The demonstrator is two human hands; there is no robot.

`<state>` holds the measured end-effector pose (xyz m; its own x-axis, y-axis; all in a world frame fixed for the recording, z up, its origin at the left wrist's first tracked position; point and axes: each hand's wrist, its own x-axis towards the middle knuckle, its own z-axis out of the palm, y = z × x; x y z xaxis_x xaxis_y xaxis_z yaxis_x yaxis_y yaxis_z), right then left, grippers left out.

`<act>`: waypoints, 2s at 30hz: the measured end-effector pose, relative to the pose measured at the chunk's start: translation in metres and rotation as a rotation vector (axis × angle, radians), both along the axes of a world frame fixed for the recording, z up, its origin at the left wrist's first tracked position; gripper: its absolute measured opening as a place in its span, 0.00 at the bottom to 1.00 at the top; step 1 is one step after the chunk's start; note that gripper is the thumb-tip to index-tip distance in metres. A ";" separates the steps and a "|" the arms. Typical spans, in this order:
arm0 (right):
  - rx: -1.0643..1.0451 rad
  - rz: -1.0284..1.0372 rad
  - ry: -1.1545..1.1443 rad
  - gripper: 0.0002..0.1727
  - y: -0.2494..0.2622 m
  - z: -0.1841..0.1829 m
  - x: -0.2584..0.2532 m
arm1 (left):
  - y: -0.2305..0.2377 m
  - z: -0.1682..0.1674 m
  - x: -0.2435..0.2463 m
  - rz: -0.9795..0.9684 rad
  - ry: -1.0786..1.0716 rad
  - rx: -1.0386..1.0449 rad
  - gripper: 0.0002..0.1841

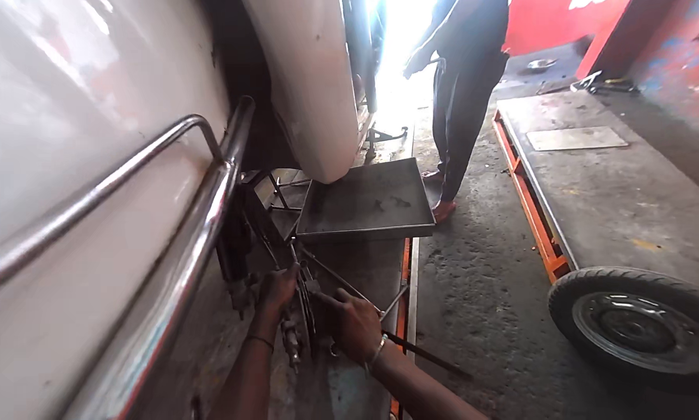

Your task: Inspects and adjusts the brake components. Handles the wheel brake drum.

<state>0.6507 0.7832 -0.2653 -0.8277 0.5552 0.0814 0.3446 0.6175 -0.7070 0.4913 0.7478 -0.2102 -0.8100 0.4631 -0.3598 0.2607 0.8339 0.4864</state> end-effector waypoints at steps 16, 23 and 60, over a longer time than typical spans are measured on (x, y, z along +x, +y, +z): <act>0.112 -0.140 0.269 0.21 -0.013 -0.037 0.007 | -0.012 -0.005 0.011 0.122 0.011 0.066 0.36; 0.079 -0.095 0.194 0.21 -0.008 -0.024 0.008 | -0.023 -0.006 0.022 0.066 0.014 0.143 0.37; -0.962 -0.443 0.335 0.14 0.076 -0.044 0.077 | -0.035 -0.003 0.050 0.335 0.039 0.371 0.15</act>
<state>0.7274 0.8591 -0.3094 -0.5571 0.7484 -0.3600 0.1005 -0.3696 -0.9238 0.5409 0.7127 -0.2133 -0.9458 0.2660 -0.1864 0.0321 0.6477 0.7613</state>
